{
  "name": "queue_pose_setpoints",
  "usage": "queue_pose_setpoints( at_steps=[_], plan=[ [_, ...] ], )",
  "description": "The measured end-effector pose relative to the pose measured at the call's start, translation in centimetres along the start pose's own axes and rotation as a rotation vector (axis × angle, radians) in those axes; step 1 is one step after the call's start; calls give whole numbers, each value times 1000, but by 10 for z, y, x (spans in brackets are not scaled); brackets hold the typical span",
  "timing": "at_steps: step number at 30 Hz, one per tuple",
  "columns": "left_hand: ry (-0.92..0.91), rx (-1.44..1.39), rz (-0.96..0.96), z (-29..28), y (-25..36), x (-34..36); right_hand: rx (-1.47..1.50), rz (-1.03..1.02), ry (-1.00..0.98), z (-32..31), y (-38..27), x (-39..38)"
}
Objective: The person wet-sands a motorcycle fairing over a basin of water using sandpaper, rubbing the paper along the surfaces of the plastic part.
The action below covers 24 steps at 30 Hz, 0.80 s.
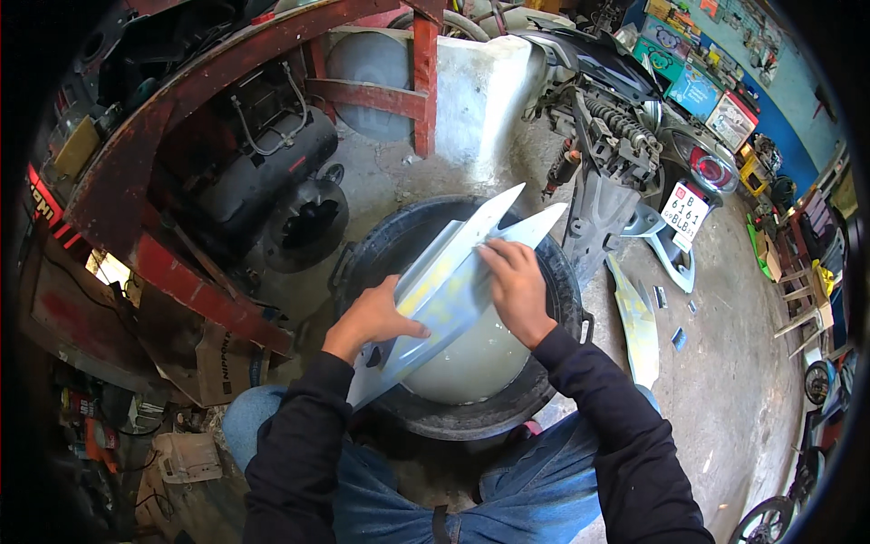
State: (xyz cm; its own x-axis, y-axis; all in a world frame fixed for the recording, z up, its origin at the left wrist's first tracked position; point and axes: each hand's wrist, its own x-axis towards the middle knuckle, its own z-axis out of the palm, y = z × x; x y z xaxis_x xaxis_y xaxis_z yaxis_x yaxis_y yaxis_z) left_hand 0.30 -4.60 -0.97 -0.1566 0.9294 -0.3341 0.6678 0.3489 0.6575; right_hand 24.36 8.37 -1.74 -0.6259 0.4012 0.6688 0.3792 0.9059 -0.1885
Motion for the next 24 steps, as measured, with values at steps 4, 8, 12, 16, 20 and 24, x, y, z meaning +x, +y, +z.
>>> queue_pose_setpoints(
  at_steps=[4, 8, 12, 16, 20, 24],
  plan=[
    [155, -155, 36, 11, 1, 2, 229, 375, 60, 15, 7, -30],
    [301, -195, 86, 24, 12, 15, 542, 777, -22, 38, 25, -44],
    [340, -253, 93, 27, -7, 25, 828, 1138, 139, 59, 29, -40],
    [226, -329, 187, 27, -30, 31, 1118, 1249, 153, 98, 63, -106],
    [156, -309, 92, 19, -61, -5, 937, 1487, -537, 143, 45, -109],
    [180, -465, 313, 67, 26, 40, 136, 691, -899, 136, 258, -278]
  ],
)
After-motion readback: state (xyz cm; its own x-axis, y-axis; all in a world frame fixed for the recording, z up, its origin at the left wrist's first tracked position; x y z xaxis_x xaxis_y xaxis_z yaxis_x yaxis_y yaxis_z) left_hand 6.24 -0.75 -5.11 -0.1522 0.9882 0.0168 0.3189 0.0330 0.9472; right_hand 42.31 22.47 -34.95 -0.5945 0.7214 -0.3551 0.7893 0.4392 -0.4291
